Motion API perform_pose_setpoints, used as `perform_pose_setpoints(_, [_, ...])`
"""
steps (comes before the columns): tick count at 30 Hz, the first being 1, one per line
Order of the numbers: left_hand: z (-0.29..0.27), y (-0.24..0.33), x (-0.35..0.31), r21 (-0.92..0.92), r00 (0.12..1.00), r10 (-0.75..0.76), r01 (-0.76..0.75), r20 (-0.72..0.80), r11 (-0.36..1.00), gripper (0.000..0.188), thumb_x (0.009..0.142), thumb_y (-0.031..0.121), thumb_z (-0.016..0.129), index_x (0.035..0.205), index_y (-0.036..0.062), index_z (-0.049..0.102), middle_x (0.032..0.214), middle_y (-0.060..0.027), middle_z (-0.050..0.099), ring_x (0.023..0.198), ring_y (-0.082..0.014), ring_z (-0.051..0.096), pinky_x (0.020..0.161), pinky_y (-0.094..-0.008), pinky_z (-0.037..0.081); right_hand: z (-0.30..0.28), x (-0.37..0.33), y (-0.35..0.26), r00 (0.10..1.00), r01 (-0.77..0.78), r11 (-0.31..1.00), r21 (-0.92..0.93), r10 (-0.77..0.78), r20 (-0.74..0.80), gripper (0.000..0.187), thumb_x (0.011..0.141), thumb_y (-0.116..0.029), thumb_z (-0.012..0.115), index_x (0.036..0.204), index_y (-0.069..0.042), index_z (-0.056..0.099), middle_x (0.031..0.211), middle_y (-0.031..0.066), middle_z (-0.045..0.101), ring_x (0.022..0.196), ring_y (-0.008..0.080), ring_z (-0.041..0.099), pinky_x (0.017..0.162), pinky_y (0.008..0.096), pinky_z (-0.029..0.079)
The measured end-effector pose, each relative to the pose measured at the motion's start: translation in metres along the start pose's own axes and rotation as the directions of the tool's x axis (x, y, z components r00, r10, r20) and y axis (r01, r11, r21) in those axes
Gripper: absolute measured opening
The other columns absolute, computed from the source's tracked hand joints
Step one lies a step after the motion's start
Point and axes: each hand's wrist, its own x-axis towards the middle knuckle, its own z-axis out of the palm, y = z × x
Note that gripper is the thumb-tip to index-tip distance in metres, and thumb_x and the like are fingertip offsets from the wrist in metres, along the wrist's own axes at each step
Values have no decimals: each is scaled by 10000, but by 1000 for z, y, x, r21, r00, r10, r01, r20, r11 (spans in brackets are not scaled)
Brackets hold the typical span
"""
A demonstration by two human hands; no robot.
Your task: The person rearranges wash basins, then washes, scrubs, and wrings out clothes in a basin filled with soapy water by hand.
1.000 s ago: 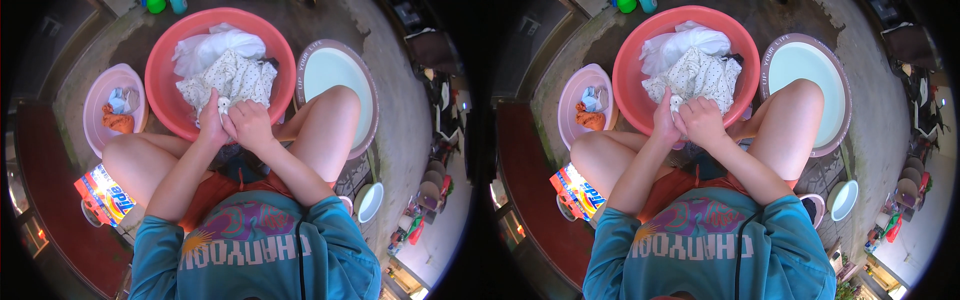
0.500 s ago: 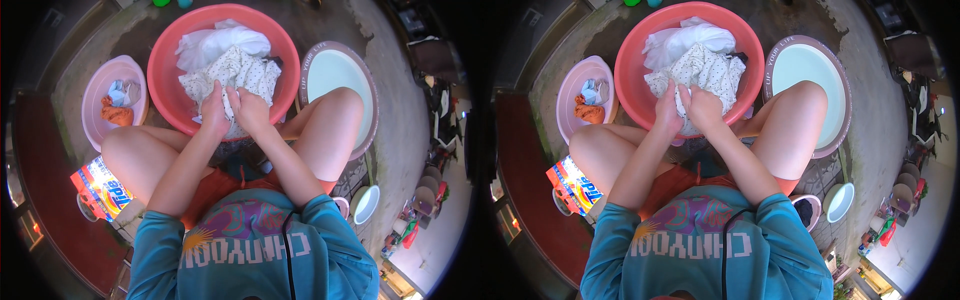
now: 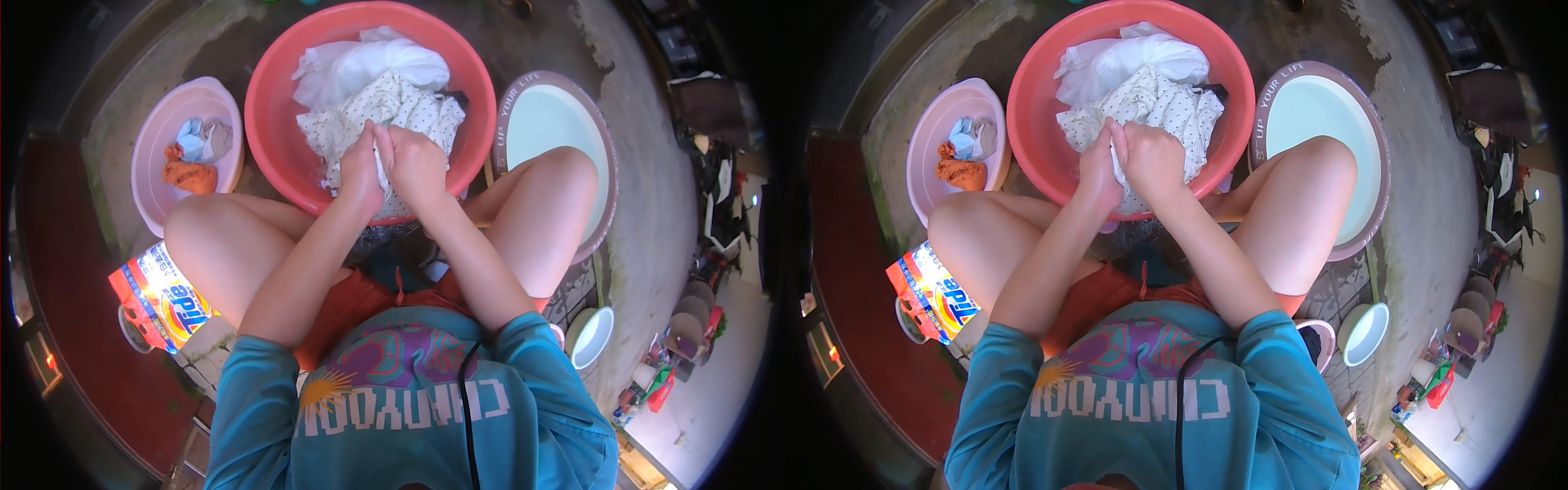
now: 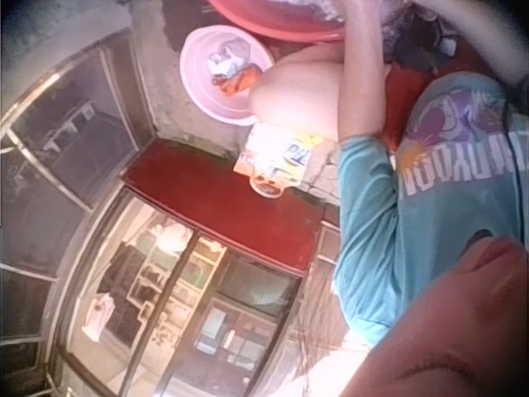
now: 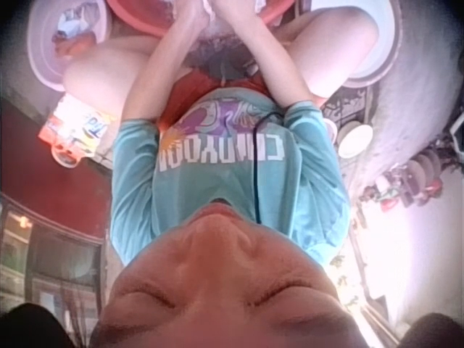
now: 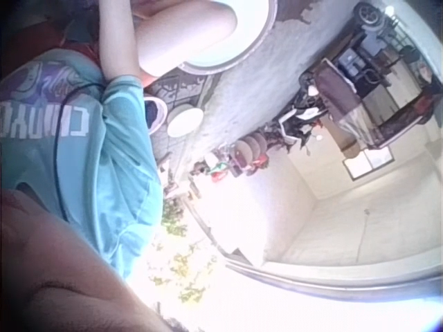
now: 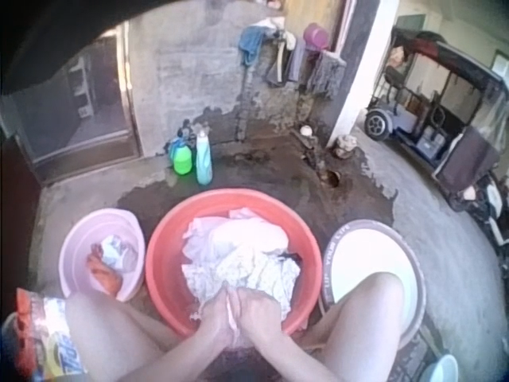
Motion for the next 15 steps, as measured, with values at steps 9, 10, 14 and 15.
perform_pose_setpoints(9, [-1, -5, 1, -5, 996, -92, 92, -5, 996, 335, 955, 336, 498, 1044, 22, 573, 965, -67, 601, 877, -171, 571, 790, -314, 465, 4, 17, 12, 961, -233, 972, 13, 228, 158, 340, 911, -287, 522, 664, -58, 567, 607, 156, 571, 571, 342, 580, 530, 438, 458])
perform_pose_setpoints(10, [-3, -6, 2, 30, 997, -72, 72, 8, 997, 339, 955, 339, 497, 1052, 23, 573, 975, -72, 602, 902, -174, 570, 802, -313, 463, 3, 10, 7, 962, -228, 973, 14, 223, 159, 340, 911, -287, 522, 664, -58, 567, 607, 156, 571, 571, 342, 580, 530, 438, 458])
perform_pose_setpoints(14, [-20, -10, 10, -86, 986, -145, 152, 82, 985, 380, 946, 359, 516, 1095, 14, 572, 1048, -67, 587, 961, -166, 550, 823, -310, 450, -2, -9, -7, 986, 58, 995, 81, -70, 153, 354, 930, -293, 481, 713, -40, 599, 645, 193, 595, 615, 370, 597, 560, 456, 465])
perform_pose_setpoints(15, [-13, -9, 13, -12, 987, -159, 159, -34, 987, 389, 945, 364, 521, 1098, 10, 568, 1034, -70, 591, 941, -168, 551, 817, -314, 448, 3, 4, 5, 987, -77, 996, 48, 70, 142, 316, 910, -264, 514, 691, -47, 584, 624, 176, 579, 595, 351, 587, 551, 439, 464])
